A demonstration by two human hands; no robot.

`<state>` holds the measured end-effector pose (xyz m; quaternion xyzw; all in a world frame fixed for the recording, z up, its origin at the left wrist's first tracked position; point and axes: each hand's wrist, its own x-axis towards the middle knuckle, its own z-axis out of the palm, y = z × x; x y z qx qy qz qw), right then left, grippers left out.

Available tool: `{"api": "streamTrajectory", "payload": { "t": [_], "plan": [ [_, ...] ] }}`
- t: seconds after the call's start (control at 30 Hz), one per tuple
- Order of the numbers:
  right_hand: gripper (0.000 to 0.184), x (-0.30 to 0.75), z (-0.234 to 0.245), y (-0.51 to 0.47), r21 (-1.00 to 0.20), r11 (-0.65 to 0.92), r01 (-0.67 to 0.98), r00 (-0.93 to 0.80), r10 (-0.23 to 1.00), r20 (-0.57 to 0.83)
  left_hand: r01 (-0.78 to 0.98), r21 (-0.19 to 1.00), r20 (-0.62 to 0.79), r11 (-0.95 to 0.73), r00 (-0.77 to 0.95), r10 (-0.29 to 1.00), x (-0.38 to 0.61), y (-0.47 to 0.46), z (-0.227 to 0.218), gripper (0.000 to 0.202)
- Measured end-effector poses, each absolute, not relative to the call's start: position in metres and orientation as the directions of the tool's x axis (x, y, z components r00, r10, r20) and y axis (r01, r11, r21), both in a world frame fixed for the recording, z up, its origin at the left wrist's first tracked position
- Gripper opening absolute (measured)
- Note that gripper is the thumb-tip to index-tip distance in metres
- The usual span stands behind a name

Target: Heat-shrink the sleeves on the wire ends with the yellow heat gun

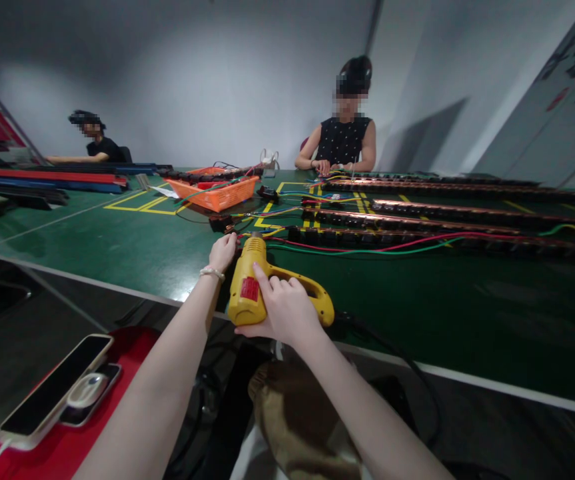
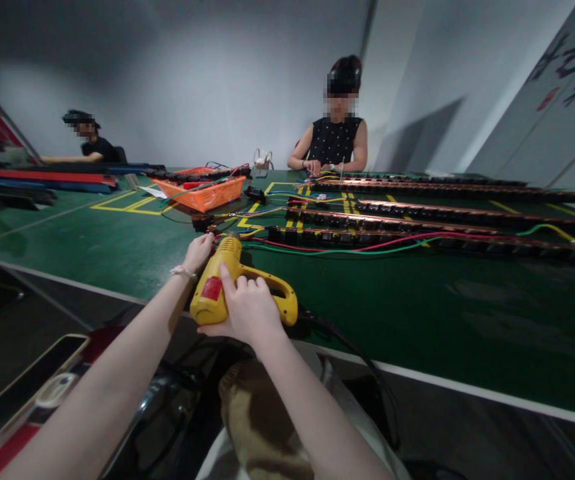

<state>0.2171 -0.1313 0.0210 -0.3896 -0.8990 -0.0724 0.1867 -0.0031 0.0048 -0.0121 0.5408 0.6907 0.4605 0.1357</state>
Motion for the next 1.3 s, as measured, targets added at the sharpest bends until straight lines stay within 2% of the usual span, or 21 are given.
{"api": "streamTrajectory", "payload": {
  "t": [0.13, 0.4, 0.67, 0.87, 1.0, 1.3],
  "plan": [
    [0.117, 0.204, 0.019, -0.133, -0.011, 0.721, 0.693, -0.654, 0.635, 0.412, 0.617, 0.787, 0.322, -0.024, -0.376, 0.869, -0.004, 0.003, -0.008, 0.038],
    [0.117, 0.201, 0.02, -0.132, -0.043, 0.736, 0.676, -0.663, 0.632, 0.4, 0.592, 0.803, 0.329, -0.064, -0.352, 0.876, -0.006, 0.0, -0.006, 0.039],
    [0.117, 0.228, 0.021, -0.118, -0.065, 0.781, 0.621, -0.703, 0.591, 0.396, 0.423, 0.89, 0.32, -0.17, -0.315, 0.894, -0.004, 0.001, -0.012, 0.043],
    [0.12, 0.254, 0.025, -0.11, -0.097, 0.772, 0.628, -0.704, 0.616, 0.354, 0.358, 0.896, 0.365, -0.263, -0.255, 0.895, -0.003, 0.005, -0.015, 0.04],
    [0.113, 0.267, 0.028, -0.107, -0.075, 0.747, 0.661, -0.69, 0.644, 0.331, 0.332, 0.906, 0.348, -0.261, -0.237, 0.907, -0.003, 0.007, -0.016, 0.035],
    [0.109, 0.284, 0.023, -0.097, -0.035, 0.646, 0.762, -0.585, 0.711, 0.389, 0.303, 0.924, 0.304, -0.232, -0.216, 0.928, 0.001, 0.003, -0.011, 0.024]
  ]
}}
